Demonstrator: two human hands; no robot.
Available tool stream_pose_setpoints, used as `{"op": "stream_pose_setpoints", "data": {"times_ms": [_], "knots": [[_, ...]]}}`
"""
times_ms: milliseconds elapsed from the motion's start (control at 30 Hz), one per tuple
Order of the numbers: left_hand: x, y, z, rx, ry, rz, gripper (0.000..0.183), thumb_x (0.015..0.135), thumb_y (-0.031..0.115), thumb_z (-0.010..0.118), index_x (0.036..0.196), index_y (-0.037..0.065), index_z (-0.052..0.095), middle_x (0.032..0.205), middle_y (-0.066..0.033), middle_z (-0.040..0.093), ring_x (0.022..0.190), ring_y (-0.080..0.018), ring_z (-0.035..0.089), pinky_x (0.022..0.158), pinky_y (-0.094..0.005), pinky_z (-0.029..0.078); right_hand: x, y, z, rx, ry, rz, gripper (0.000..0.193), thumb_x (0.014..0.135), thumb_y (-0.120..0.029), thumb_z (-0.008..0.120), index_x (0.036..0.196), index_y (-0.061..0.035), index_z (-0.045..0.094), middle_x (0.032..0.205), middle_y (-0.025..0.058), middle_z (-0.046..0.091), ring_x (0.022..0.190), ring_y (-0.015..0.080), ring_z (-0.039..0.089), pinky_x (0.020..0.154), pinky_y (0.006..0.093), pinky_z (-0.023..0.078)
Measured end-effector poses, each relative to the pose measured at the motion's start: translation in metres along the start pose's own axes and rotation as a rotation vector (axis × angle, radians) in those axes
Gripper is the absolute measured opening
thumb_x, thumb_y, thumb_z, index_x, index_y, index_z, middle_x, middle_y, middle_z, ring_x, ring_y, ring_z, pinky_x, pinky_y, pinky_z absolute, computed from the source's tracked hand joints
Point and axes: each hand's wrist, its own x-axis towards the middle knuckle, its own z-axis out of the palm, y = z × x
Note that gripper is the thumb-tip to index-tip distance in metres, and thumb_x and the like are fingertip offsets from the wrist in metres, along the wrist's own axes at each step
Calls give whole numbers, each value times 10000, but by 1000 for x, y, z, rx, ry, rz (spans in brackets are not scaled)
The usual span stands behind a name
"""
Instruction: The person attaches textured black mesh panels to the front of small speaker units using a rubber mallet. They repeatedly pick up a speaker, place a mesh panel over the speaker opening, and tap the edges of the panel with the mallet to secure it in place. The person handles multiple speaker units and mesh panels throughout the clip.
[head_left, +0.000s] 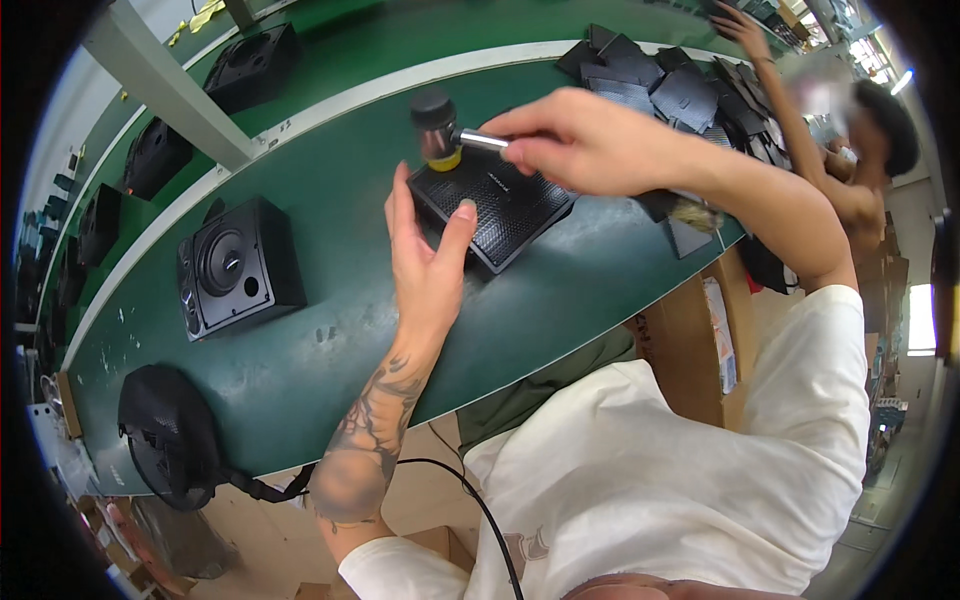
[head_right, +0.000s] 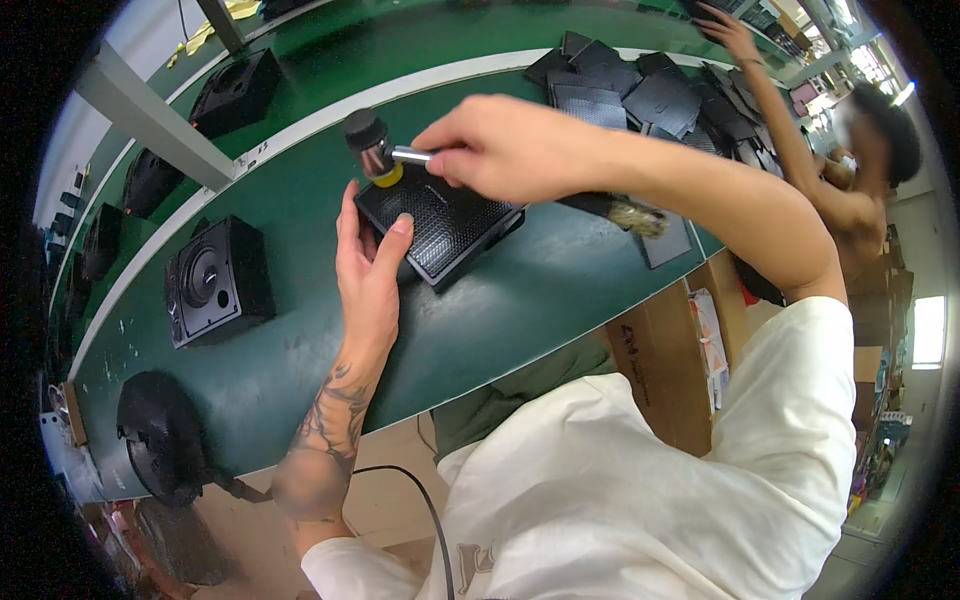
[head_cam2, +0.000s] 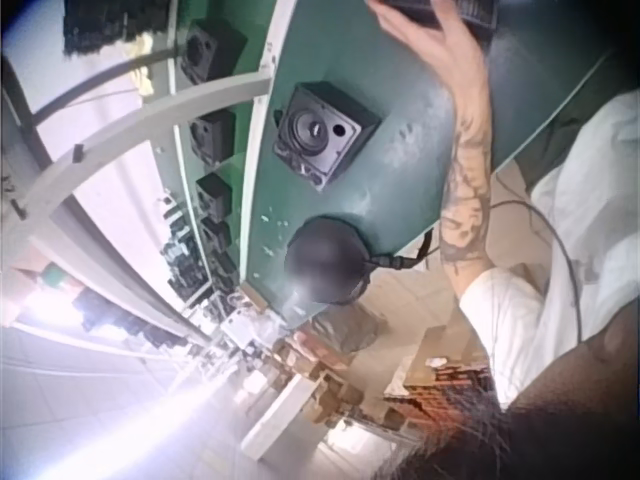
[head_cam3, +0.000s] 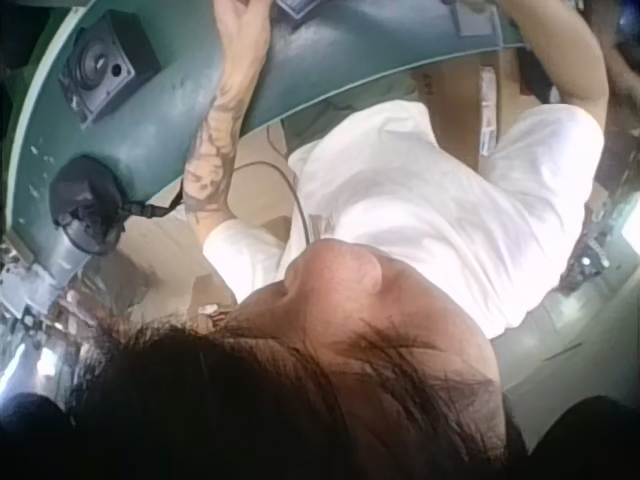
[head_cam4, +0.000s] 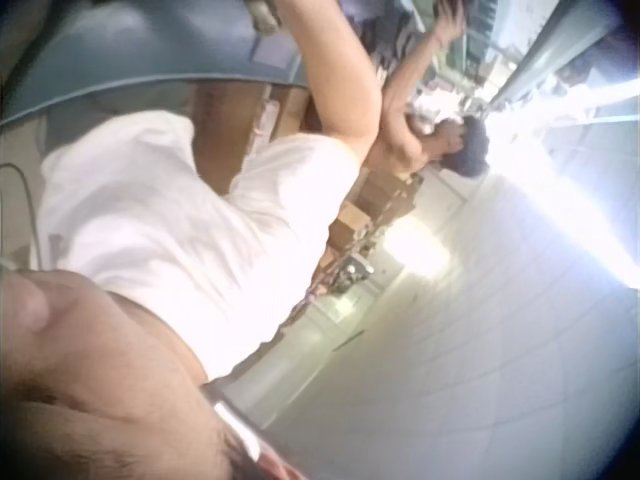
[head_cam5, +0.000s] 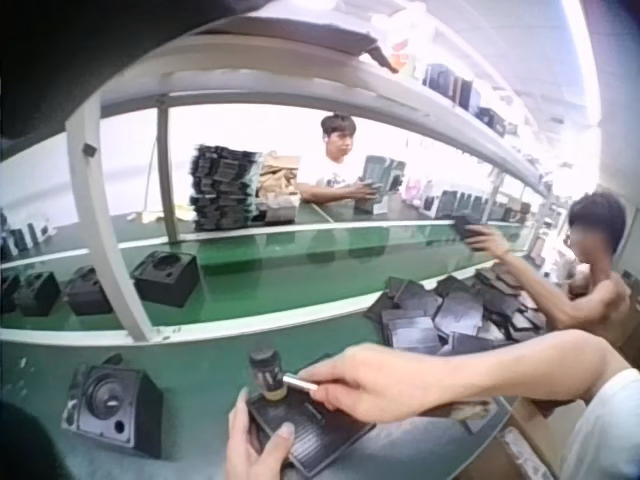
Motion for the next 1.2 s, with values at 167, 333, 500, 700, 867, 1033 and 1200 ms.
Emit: {"op": "stream_pose_setpoints", "data": {"times_ms": [167,333,500,700,867,1033,1200], "knots": [[-1,-1,-3,37,3,27,768,958,165,704,1565,-63,291,1445,-183,401,1347,-257,455,1146,-357,356,0,-5,9,65,4,-7,385,1025,-126,537,1386,-22,621,785,14,608,623,92,523,569,279,454],[-1,3,-2,-14,-13,16,730,954,191,710,1553,-17,349,1424,-174,421,1331,-251,468,1144,-367,354,1,-24,8,99,39,57,381,1005,-114,543,1365,-36,639,787,23,613,640,103,528,591,293,457],[1,-2,-3,24,-2,21,743,951,190,713,1562,-8,340,1441,-171,414,1326,-255,473,1144,-364,354,1,-22,8,-4,-21,18,358,1014,-132,547,1334,-11,652,800,10,620,635,82,515,574,269,442],[5,-7,-13,12,28,63,556,1088,303,474,1536,-21,423,1457,-142,490,1383,-233,443,1175,-336,305,-37,-42,-3,171,105,120,344,1012,-140,570,1315,-1,657,830,70,654,755,129,596,687,286,498],[11,-18,-14,-139,30,39,533,1103,269,475,1519,-60,431,1511,-135,509,1398,-201,451,1197,-335,286,-58,-11,31,-6,169,-231,328,975,-37,593,1295,14,647,959,231,705,831,365,682,732,389,532],[6,-7,-14,-50,78,-49,539,1060,298,604,1482,-24,509,1501,-159,513,1394,-234,467,1172,-341,323,-64,-11,18,-12,89,-160,320,967,-37,597,1278,17,654,939,227,696,791,391,672,703,413,527],[8,-5,-11,-37,94,-46,505,1057,286,612,1439,-36,540,1428,-144,558,1346,-213,495,1147,-330,346,-75,-17,17,92,169,-168,325,963,-36,597,1279,18,653,934,223,690,798,409,652,700,428,523]]}}
